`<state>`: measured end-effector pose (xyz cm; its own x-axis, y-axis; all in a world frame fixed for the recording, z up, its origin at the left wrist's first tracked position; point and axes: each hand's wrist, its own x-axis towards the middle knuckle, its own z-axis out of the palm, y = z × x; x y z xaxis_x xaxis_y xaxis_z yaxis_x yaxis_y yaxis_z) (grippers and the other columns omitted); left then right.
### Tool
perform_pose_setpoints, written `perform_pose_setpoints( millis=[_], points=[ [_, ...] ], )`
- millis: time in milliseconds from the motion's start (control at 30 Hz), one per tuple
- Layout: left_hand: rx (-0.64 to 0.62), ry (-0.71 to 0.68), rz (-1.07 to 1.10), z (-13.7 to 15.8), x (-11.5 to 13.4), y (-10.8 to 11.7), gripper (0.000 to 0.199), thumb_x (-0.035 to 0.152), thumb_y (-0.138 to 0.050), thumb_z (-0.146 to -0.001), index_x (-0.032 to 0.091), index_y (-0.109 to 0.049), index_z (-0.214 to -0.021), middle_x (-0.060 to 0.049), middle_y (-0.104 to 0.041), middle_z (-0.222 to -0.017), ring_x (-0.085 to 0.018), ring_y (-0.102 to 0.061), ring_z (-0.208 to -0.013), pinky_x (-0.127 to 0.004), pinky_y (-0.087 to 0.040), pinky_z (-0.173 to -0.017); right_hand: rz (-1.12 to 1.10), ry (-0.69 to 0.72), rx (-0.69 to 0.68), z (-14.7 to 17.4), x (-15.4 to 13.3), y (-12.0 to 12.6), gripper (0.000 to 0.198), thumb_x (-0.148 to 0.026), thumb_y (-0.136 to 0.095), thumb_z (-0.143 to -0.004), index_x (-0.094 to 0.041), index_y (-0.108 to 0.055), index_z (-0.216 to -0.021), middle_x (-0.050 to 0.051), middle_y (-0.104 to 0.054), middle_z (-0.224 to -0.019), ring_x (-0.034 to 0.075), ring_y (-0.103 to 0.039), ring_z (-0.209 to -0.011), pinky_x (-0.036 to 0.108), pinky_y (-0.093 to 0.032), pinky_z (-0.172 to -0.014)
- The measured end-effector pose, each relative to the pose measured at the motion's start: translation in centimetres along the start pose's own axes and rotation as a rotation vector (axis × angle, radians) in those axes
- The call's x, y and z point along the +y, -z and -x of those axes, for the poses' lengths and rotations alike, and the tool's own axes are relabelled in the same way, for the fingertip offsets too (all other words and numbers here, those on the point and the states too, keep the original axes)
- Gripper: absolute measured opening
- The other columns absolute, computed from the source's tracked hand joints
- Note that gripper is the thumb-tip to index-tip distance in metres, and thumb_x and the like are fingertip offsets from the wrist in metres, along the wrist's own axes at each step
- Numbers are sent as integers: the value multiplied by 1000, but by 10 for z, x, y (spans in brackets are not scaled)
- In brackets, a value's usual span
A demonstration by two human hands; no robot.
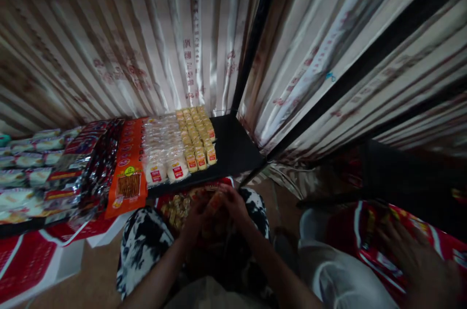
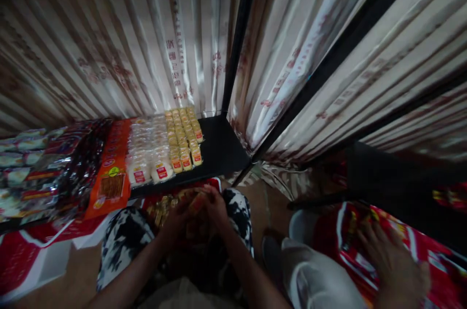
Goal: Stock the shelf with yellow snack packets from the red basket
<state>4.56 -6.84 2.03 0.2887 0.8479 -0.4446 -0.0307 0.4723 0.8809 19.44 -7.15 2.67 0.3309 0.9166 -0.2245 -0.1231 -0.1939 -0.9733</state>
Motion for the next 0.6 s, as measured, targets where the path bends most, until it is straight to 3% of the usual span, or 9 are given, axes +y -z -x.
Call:
perform_pose_setpoints(
  millis=[100, 233, 400, 500, 600],
  points=[
    [-37, -69, 16, 9, 18, -9, 42, 39, -68, -64, 16, -64, -99, -8, -70, -99, -24, -64, -93, -38, -48, -86, -67, 7, -15, 4, -15, 1, 46, -42, -70, -64, -21, -60, -104, 4, -71, -92, 21, -66, -87, 37, -53, -80],
    [19, -145, -20, 15, 45, -23, 30, 32, -64, -63, 16, -64, -89, -5, -71, -89, -22, -65, -86, -35, -49, -84, -107, 6, -10, 9, -29, -1, 44, -41, -74, -60, -20, -59, -96, 2, -70, -76, 20, -67, -72, 33, -54, -69],
    [12, -192, -41, 7, 62, -42, 27, 28, -55, -71, 14, -58, -95, -7, -70, -93, -19, -65, -85, -33, -50, -80, -120, 71, -7, 9, -38, 2, 39, -39, -71, -64, -22, -58, -97, 3, -70, -81, 21, -67, -75, 34, -54, -74],
    [17, -248, -312, -4, 75, -48, 24, 23, -49, -75, 15, -57, -96, -9, -69, -95, -19, -65, -87, -34, -51, -81, -143, 102, -11, -2, -45, 10, 37, -38, -67, -67, -22, -59, -100, 4, -70, -88, 21, -67, -79, 35, -53, -77],
    [89, -424, -728, -11, 100, -50, 36, 18, -46, -77, 14, -55, -111, -11, -62, -113, -21, -59, -104, -38, -45, -94, -167, 131, 19, -28, -55, 19, 41, -35, -70, -63, -22, -60, -100, 4, -70, -88, 21, -66, -79, 36, -54, -76]
  ],
)
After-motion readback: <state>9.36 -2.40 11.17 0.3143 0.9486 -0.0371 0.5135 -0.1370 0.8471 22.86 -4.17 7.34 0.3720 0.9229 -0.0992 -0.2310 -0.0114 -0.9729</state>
